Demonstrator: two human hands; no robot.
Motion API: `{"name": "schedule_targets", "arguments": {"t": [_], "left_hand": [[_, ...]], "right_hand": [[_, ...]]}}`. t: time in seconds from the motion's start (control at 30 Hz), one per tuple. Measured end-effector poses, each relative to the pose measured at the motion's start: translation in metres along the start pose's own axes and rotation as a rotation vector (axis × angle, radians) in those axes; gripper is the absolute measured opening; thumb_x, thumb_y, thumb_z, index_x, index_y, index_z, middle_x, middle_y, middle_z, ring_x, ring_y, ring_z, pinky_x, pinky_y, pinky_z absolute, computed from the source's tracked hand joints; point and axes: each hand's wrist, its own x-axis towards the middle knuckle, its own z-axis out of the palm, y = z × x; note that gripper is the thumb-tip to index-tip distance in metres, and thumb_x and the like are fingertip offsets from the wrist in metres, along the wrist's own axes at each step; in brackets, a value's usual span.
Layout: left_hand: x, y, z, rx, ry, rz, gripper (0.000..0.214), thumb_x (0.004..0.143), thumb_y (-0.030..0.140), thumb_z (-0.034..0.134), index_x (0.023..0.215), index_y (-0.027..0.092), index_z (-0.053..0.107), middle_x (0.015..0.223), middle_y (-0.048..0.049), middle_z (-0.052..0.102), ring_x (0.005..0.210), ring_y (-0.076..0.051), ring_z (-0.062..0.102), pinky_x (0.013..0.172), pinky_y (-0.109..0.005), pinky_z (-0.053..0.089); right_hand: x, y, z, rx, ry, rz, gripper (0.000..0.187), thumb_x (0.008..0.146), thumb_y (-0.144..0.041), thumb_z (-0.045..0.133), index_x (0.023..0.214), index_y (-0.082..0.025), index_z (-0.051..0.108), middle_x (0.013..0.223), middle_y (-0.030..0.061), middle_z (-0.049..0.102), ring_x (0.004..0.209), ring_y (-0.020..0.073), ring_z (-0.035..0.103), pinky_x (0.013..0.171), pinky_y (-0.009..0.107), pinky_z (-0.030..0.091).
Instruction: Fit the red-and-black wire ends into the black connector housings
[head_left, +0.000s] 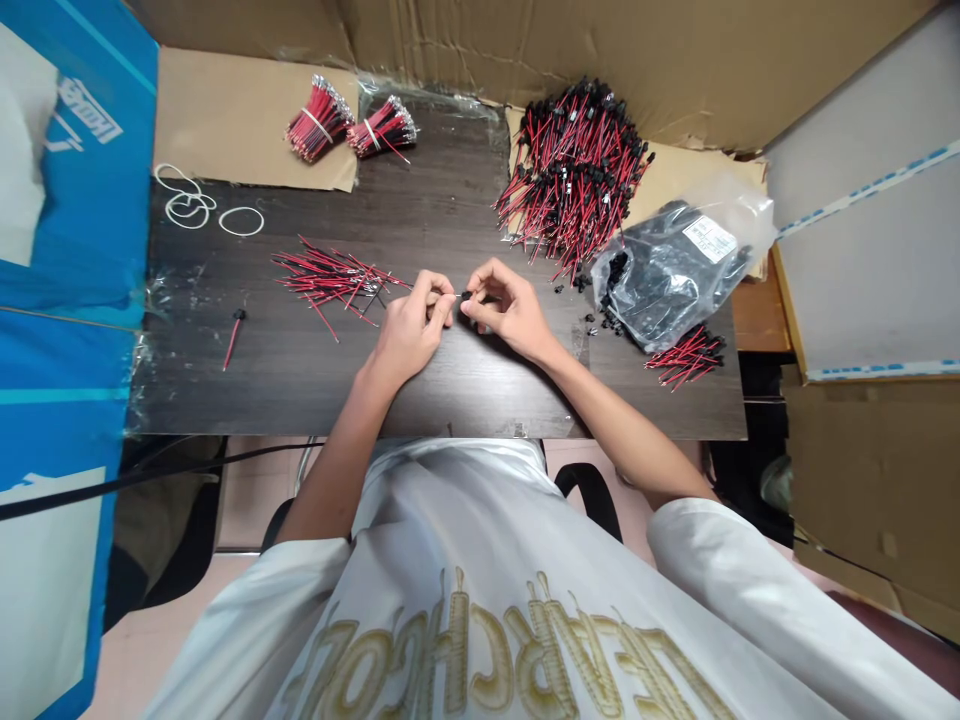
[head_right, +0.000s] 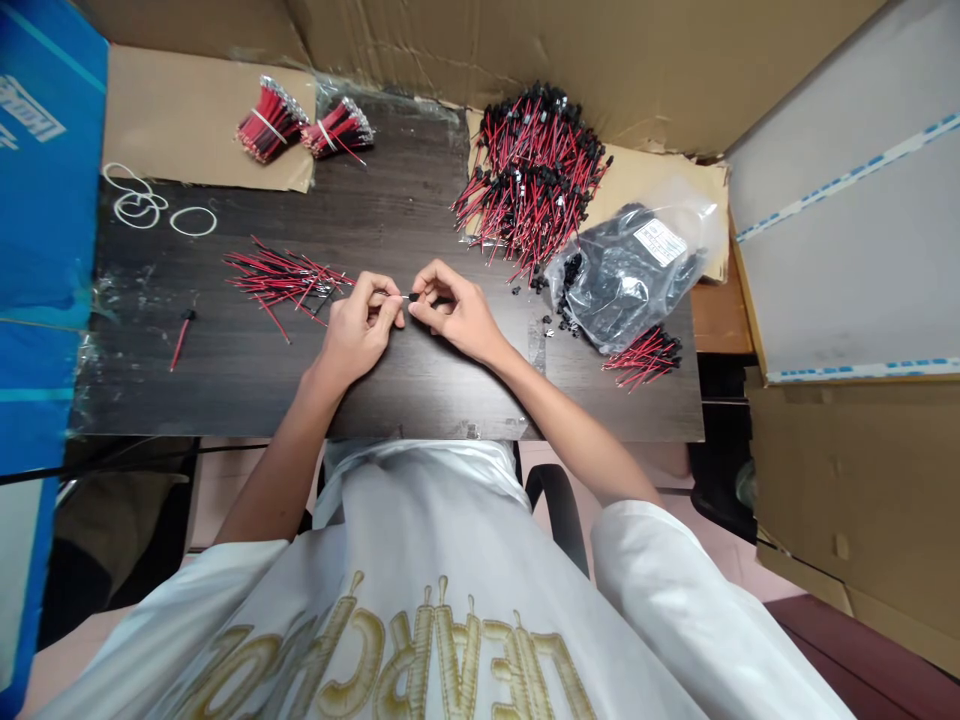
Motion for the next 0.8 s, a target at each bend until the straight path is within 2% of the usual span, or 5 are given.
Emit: {"name": "schedule_targets", "arguments": {"t": [0.2,0.43,0.63,0.8], "left_hand": [[0.0003,0.0004,-0.0002,0.003,-0.002,-0.006,0.021,0.106,0.041,0.051,0.106,0.020,0.057,0.069,0.0051,0.065,0.060,-0.008,0.064,0.063,-0.021,0.045],[0.0004,0.0007,0.0005,-0.002,0.018,0.002,0.020,0.107,0.039,0.051,0.106,0.020,0.057,0.068,0.0057,0.063,0.057,-0.008,0.060,0.062,-0.020,0.044],[0.0006,0.0015,0.0000,-0.026,0.016,0.001,0.023,0.106,0.043,0.052,0.104,0.020,0.057,0.068,0.0054,0.063,0.058,-0.008,0.062,0.062,-0.020,0.045],[0.0015,0.0030,-0.0001,-0.046,0.024,-0.009,0.023,0.106,0.043,0.052,0.103,0.020,0.056,0.068,0.0055,0.062,0.057,-0.007,0.061,0.061,-0.019,0.046]], "right_hand": [[0.0007,0.0020,-0.0003,0.053,-0.024,0.027,0.053,0.077,-0.062,0.087,0.096,-0.020,0.062,0.082,-0.0022,0.062,0.067,0.0089,0.058,0.055,0.019,0.055],[0.0013,-0.0028,-0.0005,0.062,-0.005,0.015,0.050,0.079,-0.062,0.085,0.096,-0.022,0.062,0.078,-0.0029,0.061,0.063,0.0100,0.058,0.048,0.020,0.051],[0.0015,-0.0011,0.0003,0.035,0.000,0.012,0.049,0.079,-0.061,0.084,0.095,-0.023,0.058,0.082,-0.0016,0.064,0.071,0.0123,0.064,0.055,0.022,0.055],[0.0019,0.0004,-0.0001,0.055,-0.019,0.006,0.050,0.080,-0.062,0.084,0.095,-0.022,0.058,0.085,-0.0009,0.064,0.073,0.0113,0.063,0.057,0.021,0.057]]}}
